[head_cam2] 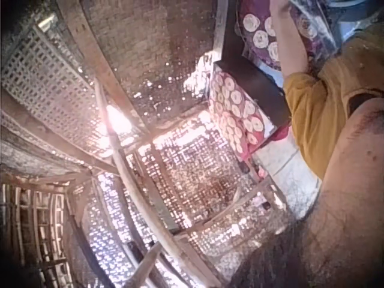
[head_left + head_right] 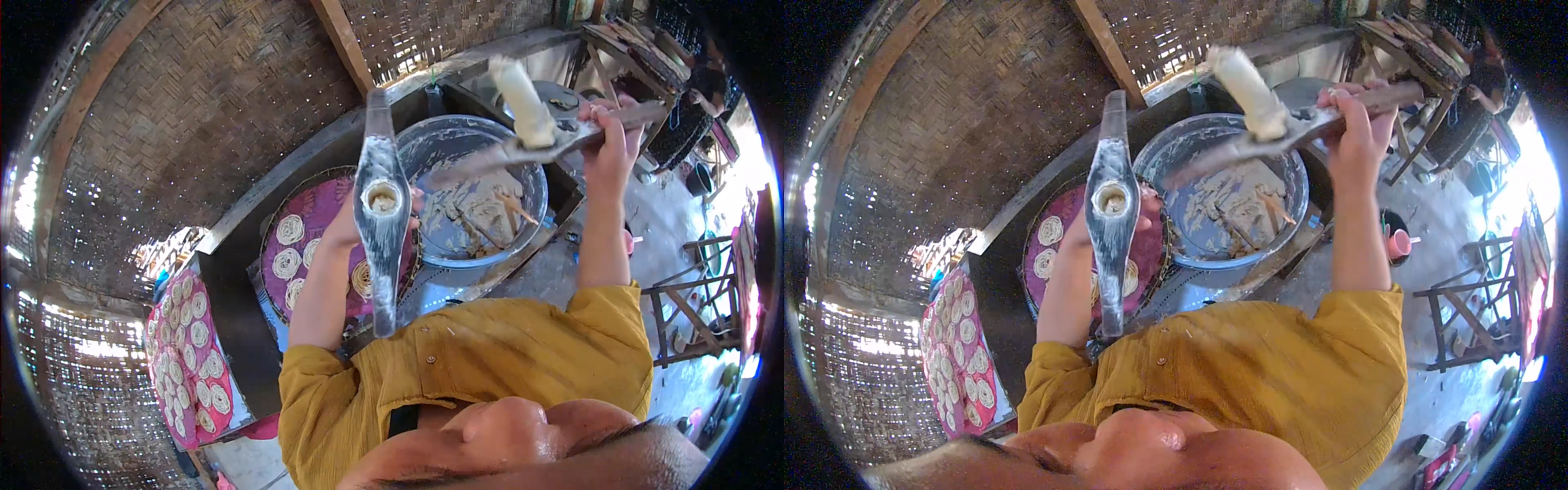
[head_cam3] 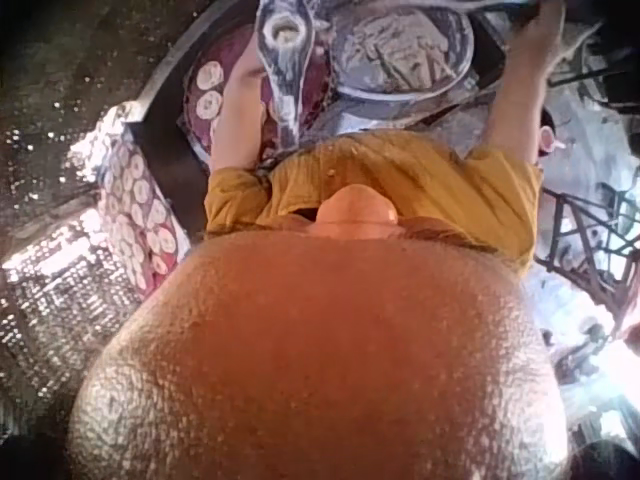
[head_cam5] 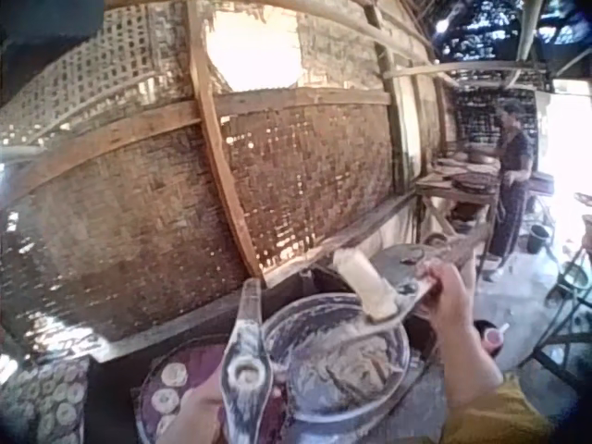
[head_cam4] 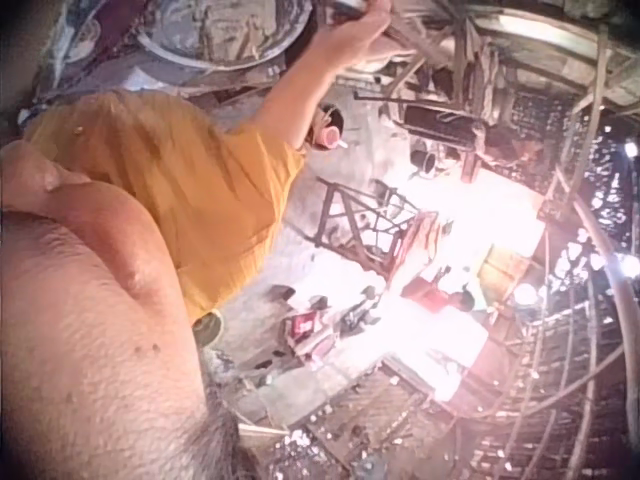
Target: The person prepares round pastries by dispensing batter into a circular mold on a purple mat, smoothing it out, and then reloading the dispenser with more batter from a large bowl.
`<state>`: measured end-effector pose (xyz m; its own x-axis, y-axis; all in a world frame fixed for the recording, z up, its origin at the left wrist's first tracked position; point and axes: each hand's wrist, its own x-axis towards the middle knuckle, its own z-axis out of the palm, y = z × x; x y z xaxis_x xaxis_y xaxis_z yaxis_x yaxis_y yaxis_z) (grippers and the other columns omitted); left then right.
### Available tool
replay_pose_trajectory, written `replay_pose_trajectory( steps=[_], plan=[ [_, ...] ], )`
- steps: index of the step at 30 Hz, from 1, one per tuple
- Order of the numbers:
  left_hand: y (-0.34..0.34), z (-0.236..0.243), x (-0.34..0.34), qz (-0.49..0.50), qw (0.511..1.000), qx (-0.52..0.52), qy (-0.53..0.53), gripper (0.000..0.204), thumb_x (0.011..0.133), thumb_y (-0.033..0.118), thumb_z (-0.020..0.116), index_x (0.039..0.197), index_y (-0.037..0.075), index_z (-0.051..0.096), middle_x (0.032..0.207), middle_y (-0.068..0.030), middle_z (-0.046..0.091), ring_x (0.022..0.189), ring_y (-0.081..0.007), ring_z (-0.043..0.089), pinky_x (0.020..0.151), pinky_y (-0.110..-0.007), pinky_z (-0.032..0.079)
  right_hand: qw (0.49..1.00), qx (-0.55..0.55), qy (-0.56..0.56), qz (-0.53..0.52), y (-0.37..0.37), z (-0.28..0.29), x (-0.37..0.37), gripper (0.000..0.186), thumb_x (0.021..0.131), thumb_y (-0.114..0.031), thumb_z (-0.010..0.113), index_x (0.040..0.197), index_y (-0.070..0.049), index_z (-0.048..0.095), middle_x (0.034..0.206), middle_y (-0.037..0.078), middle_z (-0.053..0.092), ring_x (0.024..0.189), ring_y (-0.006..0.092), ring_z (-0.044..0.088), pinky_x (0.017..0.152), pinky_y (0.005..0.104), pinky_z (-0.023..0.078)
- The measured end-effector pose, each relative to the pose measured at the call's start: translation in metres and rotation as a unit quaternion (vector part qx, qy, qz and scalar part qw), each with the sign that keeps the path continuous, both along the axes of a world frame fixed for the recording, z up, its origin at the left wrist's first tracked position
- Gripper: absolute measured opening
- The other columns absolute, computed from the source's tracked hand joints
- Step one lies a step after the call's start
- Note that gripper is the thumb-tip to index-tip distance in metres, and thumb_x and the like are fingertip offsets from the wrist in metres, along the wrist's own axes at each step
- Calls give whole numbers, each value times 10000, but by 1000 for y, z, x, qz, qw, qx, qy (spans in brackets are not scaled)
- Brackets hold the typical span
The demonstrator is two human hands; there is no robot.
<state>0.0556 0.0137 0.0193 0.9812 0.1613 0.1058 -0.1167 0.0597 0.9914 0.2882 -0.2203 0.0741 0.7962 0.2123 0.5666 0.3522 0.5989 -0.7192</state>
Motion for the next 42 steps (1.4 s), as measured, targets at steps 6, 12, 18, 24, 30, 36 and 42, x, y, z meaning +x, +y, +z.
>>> replay_pose_trajectory(
  steps=[6, 12, 18, 24, 30, 36, 42],
  plan=[
    [-17, -11, 25, 79, 912, -6, -402, 424, 729, 280, 656, 1096, 130, 503, 1211, -87, 412, 1146, -340, 384, 948, -461, 340, 945, 101, 207, 232, 59, -65, -55, 254, 784, -66, 542, 984, -98, 389, 902, 80, 550, 795, 187, 551, 687, 322, 460],
    [-11, 6, -18, 286, 893, -38, -344, 493, 742, 328, 636, 1149, 130, 439, 1101, -55, 488, 1124, -393, 391, 924, -504, 329, 716, -625, -285, 125, 100, -202, -32, 520, 720, -361, 646, 1109, -46, 507, 1083, 180, 538, 988, 273, 532, 791, 344, 449],
    [1, 1, -63, 324, 882, 16, -341, 576, 772, 446, 554, 1222, 136, 372, 1153, -74, 455, 1099, -390, 409, 895, -522, 343, 419, -780, -437, 162, 102, -226, -18, 246, 636, -190, 630, 802, -8, 638, 798, 148, 624, 755, 280, 608, 647, 366, 487],
    [5, -1, -130, 365, 863, 7, -350, 615, 765, 511, 515, 1242, 162, 343, 1181, -93, 435, 1103, -409, 395, 885, -569, 340, 368, -841, -377, 120, 103, -174, 67, 161, 631, -36, 558, 765, -34, 647, 768, 149, 628, 740, 265, 620, 635, 363, 492],
    [-2, -13, -157, 415, 848, -4, -330, 604, 768, 503, 519, 1216, 126, 366, 1172, -92, 421, 1084, -392, 404, 902, -544, 328, 450, -821, -347, -56, 116, -195, 107, 185, 735, -93, 491, 821, -58, 651, 864, 160, 621, 805, 275, 612, 698, 376, 493],
    [-8, -13, -172, 387, 867, 20, -314, 590, 758, 479, 557, 1188, 112, 387, 1109, -61, 397, 1071, -368, 413, 890, -507, 346, 434, -825, -361, 17, 129, -217, 98, 198, 730, -112, 514, 859, -41, 645, 937, 147, 610, 866, 282, 593, 746, 368, 478],
    [-18, -13, -174, 418, 854, 49, -306, 611, 761, 466, 564, 1204, 97, 361, 1135, -71, 383, 1062, -363, 421, 873, -498, 362, 444, -801, -396, 67, 134, -233, 83, 172, 622, -99, 577, 760, -27, 649, 808, 175, 616, 775, 306, 603, 666, 378, 485]
  ],
)
